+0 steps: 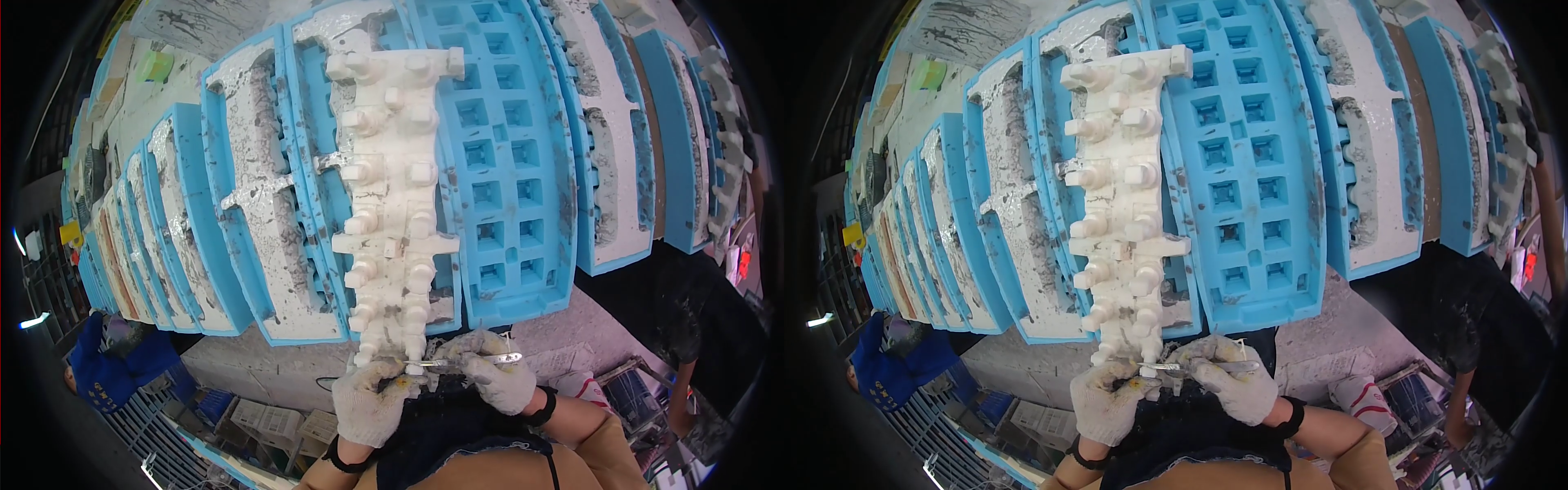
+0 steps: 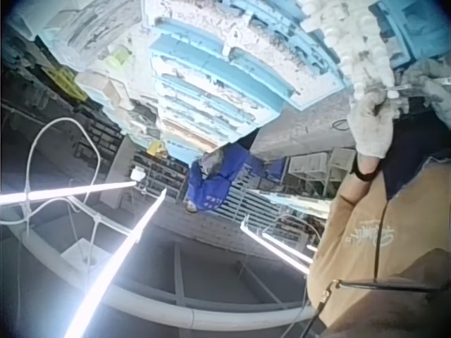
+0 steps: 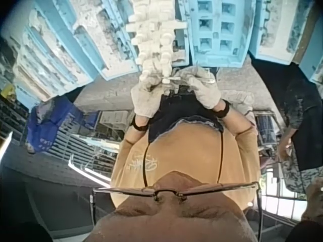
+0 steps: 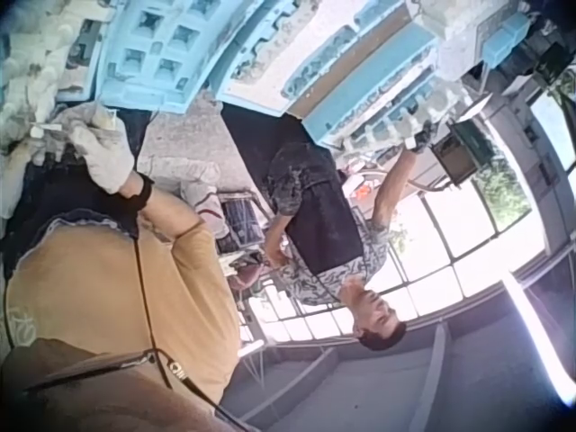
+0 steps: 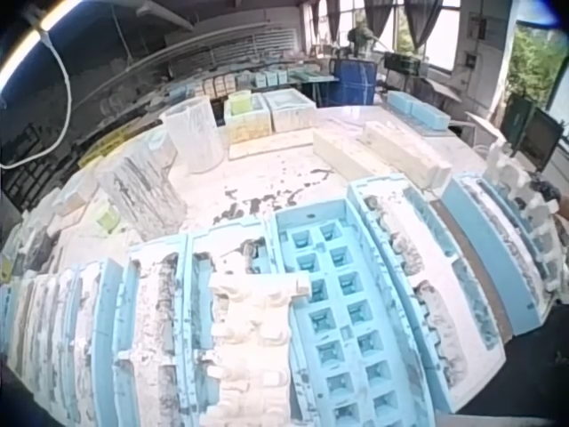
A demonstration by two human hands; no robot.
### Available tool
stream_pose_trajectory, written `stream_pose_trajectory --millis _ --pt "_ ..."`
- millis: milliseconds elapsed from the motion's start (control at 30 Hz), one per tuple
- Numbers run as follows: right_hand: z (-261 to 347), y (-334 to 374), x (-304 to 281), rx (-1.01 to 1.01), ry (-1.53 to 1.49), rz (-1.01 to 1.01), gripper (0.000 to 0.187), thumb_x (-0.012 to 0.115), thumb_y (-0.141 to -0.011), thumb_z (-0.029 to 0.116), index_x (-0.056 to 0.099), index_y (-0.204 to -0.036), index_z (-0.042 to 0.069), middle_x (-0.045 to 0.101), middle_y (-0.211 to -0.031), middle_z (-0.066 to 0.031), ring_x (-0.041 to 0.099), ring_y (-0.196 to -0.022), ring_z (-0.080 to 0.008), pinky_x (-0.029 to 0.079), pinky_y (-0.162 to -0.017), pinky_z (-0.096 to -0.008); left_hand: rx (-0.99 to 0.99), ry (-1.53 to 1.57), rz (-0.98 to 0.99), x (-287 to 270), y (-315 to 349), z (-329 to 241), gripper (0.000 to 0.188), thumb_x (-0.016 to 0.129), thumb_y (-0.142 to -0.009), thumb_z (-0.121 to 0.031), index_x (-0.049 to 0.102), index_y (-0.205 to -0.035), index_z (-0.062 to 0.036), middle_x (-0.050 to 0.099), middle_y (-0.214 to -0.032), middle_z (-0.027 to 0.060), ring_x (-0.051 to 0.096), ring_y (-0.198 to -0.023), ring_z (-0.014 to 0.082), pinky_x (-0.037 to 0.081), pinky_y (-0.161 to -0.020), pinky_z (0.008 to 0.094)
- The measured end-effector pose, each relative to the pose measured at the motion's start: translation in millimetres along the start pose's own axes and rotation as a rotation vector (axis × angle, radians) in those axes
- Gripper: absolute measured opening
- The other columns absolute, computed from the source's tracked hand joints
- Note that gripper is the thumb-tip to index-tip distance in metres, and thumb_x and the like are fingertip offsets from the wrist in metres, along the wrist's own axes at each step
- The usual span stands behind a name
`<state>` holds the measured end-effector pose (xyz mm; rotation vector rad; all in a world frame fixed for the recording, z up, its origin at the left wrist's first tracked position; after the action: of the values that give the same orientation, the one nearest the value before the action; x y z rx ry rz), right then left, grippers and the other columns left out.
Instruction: Using a brush and nippers to remove excess material and debris from white plastic molded components.
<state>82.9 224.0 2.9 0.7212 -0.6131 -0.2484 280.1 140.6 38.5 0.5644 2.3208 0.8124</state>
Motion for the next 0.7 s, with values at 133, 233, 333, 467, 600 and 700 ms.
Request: stream_pose_trajectory --millis 133,233,333,467,600,700 --pt "-2 1 -1 0.025 -0.087 0.002 0.030 0.062 -0.099 0.022 0.069 -0.116 -0.002 0.070 -0.099 -0.0052 0.058 -0.083 -0.0076 0.048 -0.074 -0.0246 -0.029 0.038 -0.017 1 0 -2 0.019 0.079 -0.071 -0.003 0.074 -0.089 0.0010 0.074 -0.081 0.0146 0.073 -0.073 0.0234 0.056 -0.070 0.0309" --pt "0 0 -2 0.062 -0.061 0.027 0.031 0.064 -0.099 0.024 0.069 -0.115 -0.002 0.071 -0.102 -0.0069 0.060 -0.086 -0.0088 0.050 -0.076 -0.0251 -0.021 0.010 -0.019 -1 0 -5 0.018 0.078 -0.072 -0.001 0.074 -0.089 0.0014 0.074 -0.081 0.0148 0.073 -0.072 0.0231 0.056 -0.069 0.0309" --pt "1 0 -1 0.016 -0.084 0.020 0.032 0.064 -0.098 0.025 0.069 -0.114 -0.002 0.071 -0.103 -0.0070 0.060 -0.087 -0.0092 0.050 -0.077 -0.0254 -0.015 -0.008 -0.023 0 0 -4 0.017 0.077 -0.072 0.001 0.074 -0.089 0.0015 0.074 -0.080 0.0149 0.073 -0.071 0.0237 0.056 -0.069 0.0312" --pt "0 0 -3 0.020 -0.092 0.029 0.034 0.065 -0.098 0.026 0.068 -0.115 -0.003 0.071 -0.103 -0.0070 0.060 -0.086 -0.0091 0.050 -0.076 -0.0253 0.029 -0.033 -0.021 -2 -2 -11 0.018 0.077 -0.072 0.001 0.074 -0.089 0.0016 0.074 -0.079 0.0151 0.073 -0.071 0.0246 0.056 -0.068 0.0313" --pt "5 1 -7 0.161 -0.223 0.063 0.035 0.066 -0.097 0.027 0.067 -0.115 -0.003 0.072 -0.101 -0.0056 0.059 -0.082 -0.0073 0.049 -0.072 -0.0238 -0.007 -0.013 -0.004 -3 -2 -10 0.018 0.078 -0.071 0.000 0.075 -0.089 0.0015 0.074 -0.080 0.0156 0.073 -0.071 0.0247 0.056 -0.068 0.0315" --pt "6 1 -4 0.072 -0.144 0.036 0.036 0.066 -0.097 0.028 0.067 -0.115 -0.003 0.072 -0.099 -0.0044 0.057 -0.079 -0.0062 0.048 -0.069 -0.0229 0.029 -0.061 -0.002 -5 -4 -14 0.020 0.080 -0.071 -0.002 0.075 -0.089 0.0012 0.073 -0.080 0.0156 0.073 -0.071 0.0250 0.056 -0.067 0.0315"
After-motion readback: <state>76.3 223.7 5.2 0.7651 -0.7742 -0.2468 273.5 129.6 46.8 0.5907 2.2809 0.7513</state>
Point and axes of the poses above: each hand's wrist, its own y-axis away from the middle knuckle, its own x-axis out of the palm, z = x × y, the point moved 1 cm from there along -y, towards the middle knuckle
